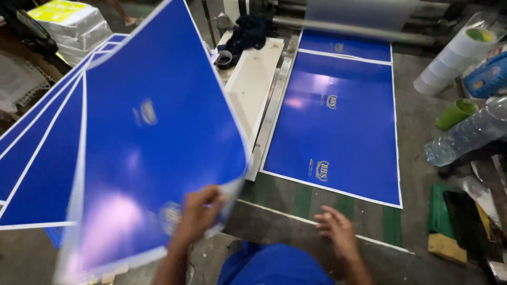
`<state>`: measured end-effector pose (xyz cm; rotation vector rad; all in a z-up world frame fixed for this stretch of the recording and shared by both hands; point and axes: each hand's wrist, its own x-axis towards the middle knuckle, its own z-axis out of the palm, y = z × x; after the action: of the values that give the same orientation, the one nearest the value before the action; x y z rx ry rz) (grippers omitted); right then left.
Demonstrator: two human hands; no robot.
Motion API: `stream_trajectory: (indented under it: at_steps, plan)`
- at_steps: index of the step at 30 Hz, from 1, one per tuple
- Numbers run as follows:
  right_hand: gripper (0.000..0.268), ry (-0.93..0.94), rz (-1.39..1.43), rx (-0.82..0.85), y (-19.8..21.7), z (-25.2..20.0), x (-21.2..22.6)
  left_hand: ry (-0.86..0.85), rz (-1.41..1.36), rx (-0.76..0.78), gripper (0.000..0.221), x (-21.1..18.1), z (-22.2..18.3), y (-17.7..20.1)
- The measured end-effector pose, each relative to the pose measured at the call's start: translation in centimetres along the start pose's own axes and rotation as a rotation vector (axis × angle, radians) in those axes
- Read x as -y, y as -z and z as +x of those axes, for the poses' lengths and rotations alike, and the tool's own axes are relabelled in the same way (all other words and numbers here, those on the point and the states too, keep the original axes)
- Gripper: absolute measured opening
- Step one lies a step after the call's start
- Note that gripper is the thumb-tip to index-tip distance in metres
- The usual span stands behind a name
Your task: Organizing and stacking large blue printed sheets coming from a machine in a print shop.
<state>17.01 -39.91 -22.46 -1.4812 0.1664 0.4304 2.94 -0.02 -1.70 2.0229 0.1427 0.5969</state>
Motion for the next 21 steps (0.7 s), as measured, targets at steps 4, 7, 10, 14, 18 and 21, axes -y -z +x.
stream_trajectory:
  at_steps: [4, 7, 10, 14, 18, 21]
  plan:
    - [0.060, 0.099, -0.115, 0.479, -6.3, -3.3, 2.6, -0.365, 0.118, -0.007, 0.015, -4.2, 0.0, -10.7]
    - [0.068, 0.173, -0.175, 0.786, -8.9, -7.0, 5.6, -0.491, 0.122, 0.049, 0.019, -5.1, -0.7, -15.3]
    - [0.054, 0.404, -0.239, 0.613, -6.6, -1.8, -3.0, -0.543, 0.113, 0.259, 0.018, -5.1, -2.2, -17.3]
    - [0.040, 0.399, -0.158, 0.315, -3.4, 4.0, -10.9, -0.694, 0.066, 0.311, 0.028, -7.7, -0.5, -15.4]
    - [0.032, 0.184, 0.245, -0.050, -2.8, 2.1, -6.7, -0.584, 0.163, 0.382, 0.036, -7.1, 1.1, -10.9]
    - [0.035, 0.174, 0.415, -0.264, -2.2, 1.5, -4.1, -0.575, 0.343, 0.291, 0.034, -3.8, 3.0, -6.1]
